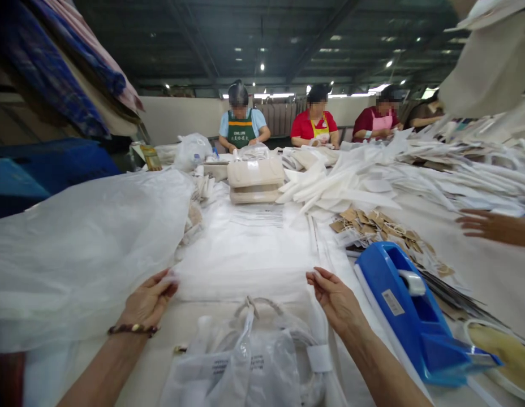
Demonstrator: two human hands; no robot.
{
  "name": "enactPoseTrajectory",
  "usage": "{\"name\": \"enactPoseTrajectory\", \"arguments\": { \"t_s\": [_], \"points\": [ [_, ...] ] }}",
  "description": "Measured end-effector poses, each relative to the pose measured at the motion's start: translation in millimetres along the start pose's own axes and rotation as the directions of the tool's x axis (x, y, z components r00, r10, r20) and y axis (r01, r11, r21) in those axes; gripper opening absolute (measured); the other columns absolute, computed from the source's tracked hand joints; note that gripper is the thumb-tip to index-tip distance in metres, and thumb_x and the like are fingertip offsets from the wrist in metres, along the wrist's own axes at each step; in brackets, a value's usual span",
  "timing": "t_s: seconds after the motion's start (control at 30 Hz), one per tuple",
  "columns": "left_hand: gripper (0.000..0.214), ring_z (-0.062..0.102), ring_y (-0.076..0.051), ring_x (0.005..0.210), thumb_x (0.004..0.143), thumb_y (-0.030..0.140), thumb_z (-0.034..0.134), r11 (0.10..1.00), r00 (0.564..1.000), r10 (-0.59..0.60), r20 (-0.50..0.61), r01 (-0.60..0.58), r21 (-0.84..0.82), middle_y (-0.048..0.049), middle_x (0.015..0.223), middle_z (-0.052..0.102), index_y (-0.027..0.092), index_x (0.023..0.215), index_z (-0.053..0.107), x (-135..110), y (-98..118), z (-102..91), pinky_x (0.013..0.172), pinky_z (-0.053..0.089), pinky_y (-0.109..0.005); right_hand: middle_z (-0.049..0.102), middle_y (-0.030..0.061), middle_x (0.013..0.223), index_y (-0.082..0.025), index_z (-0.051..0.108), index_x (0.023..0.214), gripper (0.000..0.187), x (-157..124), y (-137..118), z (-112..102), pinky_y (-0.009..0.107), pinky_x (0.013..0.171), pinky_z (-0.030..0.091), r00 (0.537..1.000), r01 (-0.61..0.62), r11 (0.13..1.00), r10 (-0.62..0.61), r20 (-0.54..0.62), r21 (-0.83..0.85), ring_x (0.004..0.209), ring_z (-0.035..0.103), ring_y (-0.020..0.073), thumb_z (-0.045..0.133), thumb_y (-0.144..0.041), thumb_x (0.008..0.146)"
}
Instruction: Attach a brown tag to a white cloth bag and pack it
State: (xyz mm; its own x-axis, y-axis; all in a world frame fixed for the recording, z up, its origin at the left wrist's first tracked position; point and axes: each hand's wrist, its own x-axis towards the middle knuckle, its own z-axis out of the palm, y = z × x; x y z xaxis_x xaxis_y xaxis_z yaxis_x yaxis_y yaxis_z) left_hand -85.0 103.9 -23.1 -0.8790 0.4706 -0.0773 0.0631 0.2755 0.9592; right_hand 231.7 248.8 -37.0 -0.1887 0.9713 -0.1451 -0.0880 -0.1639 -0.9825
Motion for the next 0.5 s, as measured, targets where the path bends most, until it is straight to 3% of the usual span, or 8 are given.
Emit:
{"name": "enactPoseTrajectory", "arguments": {
  "t_s": [0.1, 0.17, 0.3, 0.4, 0.5],
  "points": [
    [0.025, 0.05, -0.013, 0.052, 0.067, 0.03, 0.059, 0.971, 0.999, 0.048, -0.012, -0.044, 0.234, 0.004, 0.053, 0.054, 0.018, 0.088, 0.063, -15.1, -9.6, -4.9, 0.053, 0.042, -0.025, 0.058, -0.0016, 0.063, -0.021, 0.053, 0.076, 0.036, -11.6, 3.4, 3.6, 0.024, 0.044, 0.043, 0.999, -0.045, 0.998, 0.045, 0.0, -0.034, 0.053, 0.054, 0.0136, 0.074, -0.037, 0.053],
    [0.024, 0.049, -0.015, 0.053, 0.068, 0.039, 0.058, 0.915, 0.994, 0.107, 0.034, -0.111, 0.388, 0.0036, 0.053, 0.052, 0.021, 0.083, 0.064, -25.1, -14.0, -7.7, 0.055, 0.037, -0.026, 0.052, -0.0047, 0.058, -0.02, 0.053, 0.074, 0.036, -19.3, 4.8, 5.7, 0.021, 0.041, 0.034, 1.0, 0.001, 0.98, 0.001, 0.009, -0.201, 0.049, 0.046, 0.0109, 0.074, -0.04, 0.054],
    [0.025, 0.049, -0.018, 0.056, 0.073, 0.04, 0.046, 0.78, 0.956, 0.187, 0.225, -0.284, 0.558, -0.0011, 0.055, 0.054, 0.023, 0.059, 0.056, -43.0, -20.3, -12.4, 0.059, 0.033, -0.029, 0.042, -0.0049, 0.053, -0.019, 0.047, 0.06, 0.034, -28.1, 4.9, 3.1, 0.023, 0.046, 0.03, 0.981, 0.195, 0.783, -0.153, 0.121, -0.591, 0.052, 0.039, 0.011, 0.058, -0.05, 0.07],
    [0.035, 0.056, -0.022, 0.066, 0.079, 0.046, 0.032, 0.718, 0.906, 0.09, 0.413, -0.346, 0.604, -0.0039, 0.065, 0.062, 0.024, 0.064, 0.054, -55.4, -21.2, -18.7, 0.066, 0.038, -0.032, 0.041, -0.0033, 0.052, -0.019, 0.04, 0.051, 0.037, -29.5, 4.4, -6.4, 0.024, 0.047, 0.029, 0.965, 0.243, 0.711, -0.109, 0.238, -0.659, 0.051, 0.037, 0.0115, 0.05, -0.047, 0.073],
    [0.042, 0.061, -0.023, 0.083, 0.08, 0.05, 0.021, 0.719, 0.84, -0.043, 0.541, -0.35, 0.6, -0.0044, 0.082, 0.067, 0.026, 0.074, 0.055, -64.4, -12.9, -23.2, 0.078, 0.042, -0.032, 0.039, -0.0029, 0.048, -0.019, 0.038, 0.047, 0.033, -30.8, 2.6, -14.5, 0.024, 0.045, 0.028, 0.957, 0.217, 0.725, -0.027, 0.289, -0.654, 0.049, 0.034, 0.0112, 0.046, -0.043, 0.069]
  ]
}}
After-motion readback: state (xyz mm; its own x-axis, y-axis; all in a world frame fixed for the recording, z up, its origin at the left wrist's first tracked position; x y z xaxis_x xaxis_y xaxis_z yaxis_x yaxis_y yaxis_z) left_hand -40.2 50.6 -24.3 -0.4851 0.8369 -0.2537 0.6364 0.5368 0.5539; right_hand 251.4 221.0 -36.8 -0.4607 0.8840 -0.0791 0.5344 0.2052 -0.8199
